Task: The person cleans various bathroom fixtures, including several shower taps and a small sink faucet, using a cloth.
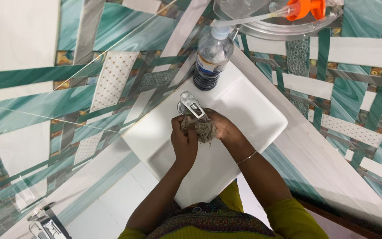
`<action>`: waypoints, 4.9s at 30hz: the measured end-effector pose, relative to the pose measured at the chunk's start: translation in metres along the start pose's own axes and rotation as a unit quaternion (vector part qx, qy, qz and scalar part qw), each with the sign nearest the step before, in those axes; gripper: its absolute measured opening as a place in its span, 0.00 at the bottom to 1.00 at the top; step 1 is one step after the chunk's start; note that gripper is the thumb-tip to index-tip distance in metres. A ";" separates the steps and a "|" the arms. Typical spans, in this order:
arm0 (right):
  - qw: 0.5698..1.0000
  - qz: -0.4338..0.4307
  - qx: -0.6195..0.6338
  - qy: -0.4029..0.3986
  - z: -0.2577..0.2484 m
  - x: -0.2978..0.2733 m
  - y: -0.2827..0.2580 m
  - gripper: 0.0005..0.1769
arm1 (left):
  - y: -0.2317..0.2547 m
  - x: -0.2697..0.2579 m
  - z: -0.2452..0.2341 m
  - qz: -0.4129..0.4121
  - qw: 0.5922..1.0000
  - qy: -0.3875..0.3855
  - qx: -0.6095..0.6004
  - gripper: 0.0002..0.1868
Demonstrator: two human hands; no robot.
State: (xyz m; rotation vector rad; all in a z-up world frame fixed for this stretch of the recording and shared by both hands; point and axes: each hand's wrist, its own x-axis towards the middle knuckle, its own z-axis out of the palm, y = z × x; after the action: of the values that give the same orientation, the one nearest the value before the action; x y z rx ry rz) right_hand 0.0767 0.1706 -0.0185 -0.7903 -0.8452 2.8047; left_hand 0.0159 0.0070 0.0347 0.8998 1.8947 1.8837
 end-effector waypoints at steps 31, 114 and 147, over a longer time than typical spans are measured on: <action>0.989 -0.104 -0.069 0.083 0.021 -0.036 0.019 0.18 | -0.006 -0.021 0.001 -0.021 0.999 -0.035 -0.018 0.10; 0.937 -0.192 -0.290 -0.039 0.018 -0.043 -0.007 0.26 | 0.005 -0.007 0.088 0.050 0.964 0.230 -0.126 0.31; 0.651 -0.498 -0.571 0.040 0.028 -0.073 -0.050 0.35 | 0.051 -0.026 0.052 -0.077 0.954 0.288 -0.018 0.26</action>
State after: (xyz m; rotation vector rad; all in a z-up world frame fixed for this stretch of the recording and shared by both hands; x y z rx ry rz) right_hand 0.1233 0.1809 0.0610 -0.2544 -2.1572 1.0441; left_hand 0.0784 0.0275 0.0747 0.1776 2.1481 2.2348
